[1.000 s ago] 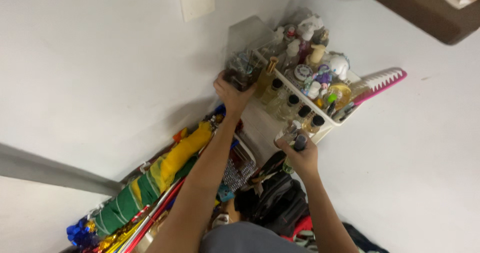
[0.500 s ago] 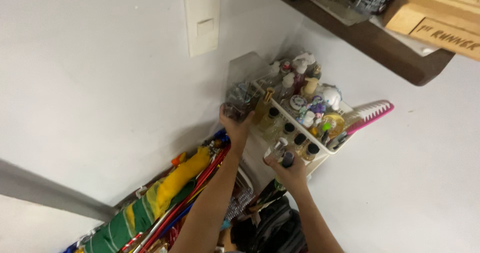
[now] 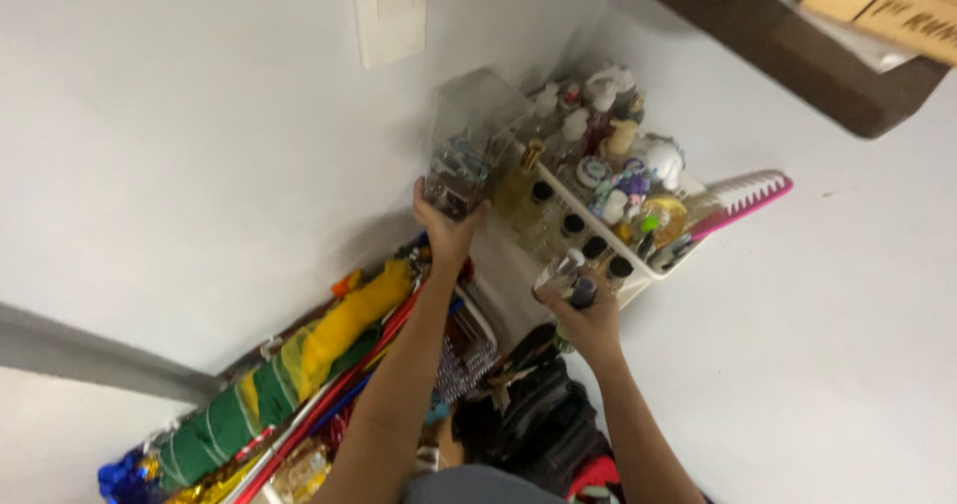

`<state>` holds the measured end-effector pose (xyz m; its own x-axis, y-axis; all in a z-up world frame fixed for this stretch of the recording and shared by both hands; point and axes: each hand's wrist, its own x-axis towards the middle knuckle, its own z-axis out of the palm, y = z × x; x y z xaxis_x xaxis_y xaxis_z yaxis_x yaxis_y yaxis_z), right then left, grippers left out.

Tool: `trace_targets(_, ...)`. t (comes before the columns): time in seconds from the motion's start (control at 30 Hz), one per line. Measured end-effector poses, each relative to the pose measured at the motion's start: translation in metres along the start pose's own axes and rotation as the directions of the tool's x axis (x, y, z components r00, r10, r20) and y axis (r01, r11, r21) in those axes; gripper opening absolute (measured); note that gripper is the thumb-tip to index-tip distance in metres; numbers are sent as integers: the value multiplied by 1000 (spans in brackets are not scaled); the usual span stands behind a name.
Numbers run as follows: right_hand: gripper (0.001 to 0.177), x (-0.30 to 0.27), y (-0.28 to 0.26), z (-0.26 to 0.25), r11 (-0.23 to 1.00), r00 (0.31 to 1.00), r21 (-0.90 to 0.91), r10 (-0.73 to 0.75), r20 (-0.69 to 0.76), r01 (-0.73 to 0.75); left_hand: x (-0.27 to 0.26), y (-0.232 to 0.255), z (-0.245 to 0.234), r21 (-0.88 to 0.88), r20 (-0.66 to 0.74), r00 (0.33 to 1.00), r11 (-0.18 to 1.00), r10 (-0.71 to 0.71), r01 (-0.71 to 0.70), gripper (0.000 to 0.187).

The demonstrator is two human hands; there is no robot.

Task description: The person organizes various toiletries and bottles from a countertop into a white plastic basket and a wall-mounted shelf. They handle bottles, a comb, and a hair clip, placing them into the basket and arranging them on the shelf.

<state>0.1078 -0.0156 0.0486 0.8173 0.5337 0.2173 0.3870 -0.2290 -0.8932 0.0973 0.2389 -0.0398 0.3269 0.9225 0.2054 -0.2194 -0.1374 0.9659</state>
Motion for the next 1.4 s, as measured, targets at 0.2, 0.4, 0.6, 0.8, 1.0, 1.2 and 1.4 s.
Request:
trace_targets(0.2, 49, -6, 1, -8, 999, 999, 8, 35, 10, -35, 1, -11, -11, 205, 27, 997, 976, 68, -72, 118)
trace_targets(0.4, 52, -15, 4, -17, 997, 1000, 75, 7, 14, -8, -9, -42, -15, 32, -65, 956, 958, 286, -284, 112)
trace_targets(0.6, 50, -25, 24, -27, 992, 997, 125, -18, 77, 9, -45, -9, -73, 21, 2, 988, 988, 153, -153, 108)
trace_targets(0.8, 58, -41, 22, -33, 981, 980, 189, -79, 183, 43, -126, 9, -136, -228, 209, 976, 974, 58, -9, 101)
trace_targets(1.0, 54, -57, 24, -30, 947, 944, 318, -54, 326, -55, -212, -39, -177, -125, 193, 980, 992, 51, -27, 101)
trace_targets(1.2, 52, -69, 49, -16, 973, 903, 222, -148, 404, 61, -261, -43, -199, -124, 130, 981, 979, -147, 163, 102)
trace_targets(1.4, 57, -72, 66, 12, 988, 842, 153, -69, 535, -17, -258, -74, -206, 153, 80, 994, 986, -76, 63, 103)
